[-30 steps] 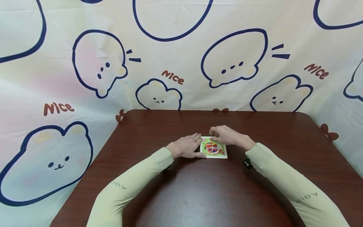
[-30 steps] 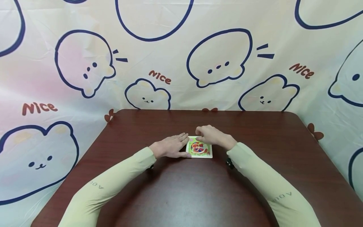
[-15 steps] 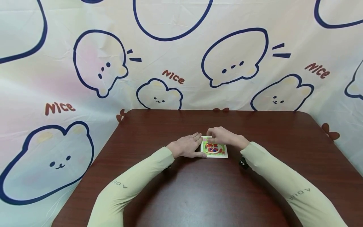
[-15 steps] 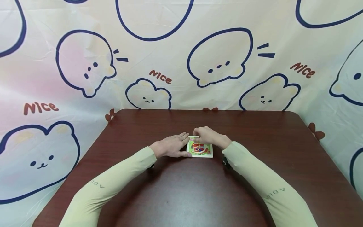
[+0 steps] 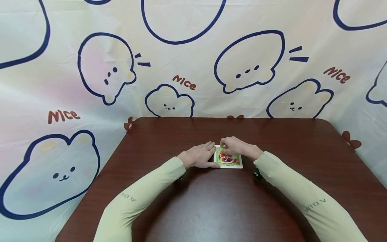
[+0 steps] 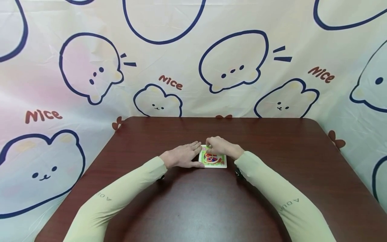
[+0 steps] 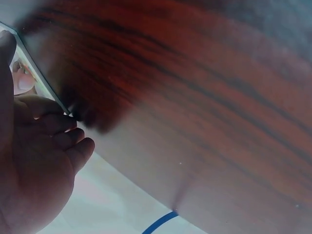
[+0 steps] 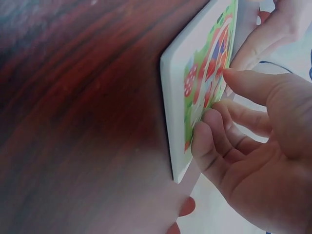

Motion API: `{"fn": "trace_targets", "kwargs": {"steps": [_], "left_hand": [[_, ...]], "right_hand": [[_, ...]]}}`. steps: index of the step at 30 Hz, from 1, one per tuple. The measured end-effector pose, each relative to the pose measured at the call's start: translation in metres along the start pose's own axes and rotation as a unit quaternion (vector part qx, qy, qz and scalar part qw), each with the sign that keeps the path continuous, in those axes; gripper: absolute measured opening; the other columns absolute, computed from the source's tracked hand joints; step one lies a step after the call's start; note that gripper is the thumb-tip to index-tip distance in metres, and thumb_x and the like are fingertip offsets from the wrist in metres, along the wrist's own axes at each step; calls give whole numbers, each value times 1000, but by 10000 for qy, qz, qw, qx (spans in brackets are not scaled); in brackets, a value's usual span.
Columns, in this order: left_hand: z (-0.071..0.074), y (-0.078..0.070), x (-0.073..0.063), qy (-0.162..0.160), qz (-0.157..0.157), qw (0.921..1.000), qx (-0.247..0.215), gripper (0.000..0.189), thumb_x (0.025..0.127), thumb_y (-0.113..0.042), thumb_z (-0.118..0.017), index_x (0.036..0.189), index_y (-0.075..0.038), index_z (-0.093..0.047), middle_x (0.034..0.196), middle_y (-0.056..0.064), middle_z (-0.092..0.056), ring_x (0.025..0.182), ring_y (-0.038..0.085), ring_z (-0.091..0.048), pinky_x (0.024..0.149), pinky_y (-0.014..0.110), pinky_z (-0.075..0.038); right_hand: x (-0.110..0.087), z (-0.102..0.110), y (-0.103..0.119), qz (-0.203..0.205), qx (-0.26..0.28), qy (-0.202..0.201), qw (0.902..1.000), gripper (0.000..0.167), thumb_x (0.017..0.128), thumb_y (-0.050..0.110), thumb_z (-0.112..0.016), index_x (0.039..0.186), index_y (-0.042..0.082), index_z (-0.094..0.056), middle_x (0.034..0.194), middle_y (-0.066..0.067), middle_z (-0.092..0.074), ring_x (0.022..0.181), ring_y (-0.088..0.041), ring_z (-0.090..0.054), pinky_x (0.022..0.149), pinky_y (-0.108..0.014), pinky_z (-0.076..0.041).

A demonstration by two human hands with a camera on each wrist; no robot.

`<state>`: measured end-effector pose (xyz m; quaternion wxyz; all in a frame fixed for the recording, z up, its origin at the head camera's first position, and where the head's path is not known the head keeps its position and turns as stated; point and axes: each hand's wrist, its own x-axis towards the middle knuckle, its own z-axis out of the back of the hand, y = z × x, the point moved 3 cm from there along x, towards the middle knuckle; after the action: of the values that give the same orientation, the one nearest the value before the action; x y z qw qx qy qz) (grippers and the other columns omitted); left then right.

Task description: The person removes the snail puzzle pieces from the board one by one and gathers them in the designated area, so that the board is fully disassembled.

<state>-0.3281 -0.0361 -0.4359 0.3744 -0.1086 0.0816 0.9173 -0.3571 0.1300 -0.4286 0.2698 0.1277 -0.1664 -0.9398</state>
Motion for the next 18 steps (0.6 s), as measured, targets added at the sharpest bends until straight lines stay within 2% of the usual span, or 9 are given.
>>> {"fn": "trace_targets", "kwargs": {"steps": [9,18], "left_hand": [[-2,0,0,-61,-57,10000,1,97,89,-78,-36,156,-8,-25,164,12,-21,153,24,-17,123,34,-23],[1,0,1,-29,-31,10000,55,98,89,-78,-37,155,-7,-27,163,14,-23,153,25,-19,122,35,-24]], "right_hand": [[-1,-4,1,-94,67,71,9999,30,96,20,-63,119,2,-61,92,-8,-67,74,-15,-59,66,-28,-50],[-2,-3,2,22,26,-59,10000,27,95,17,-64,118,3,-63,84,-4,-64,68,-13,-55,63,-26,-47]]}}
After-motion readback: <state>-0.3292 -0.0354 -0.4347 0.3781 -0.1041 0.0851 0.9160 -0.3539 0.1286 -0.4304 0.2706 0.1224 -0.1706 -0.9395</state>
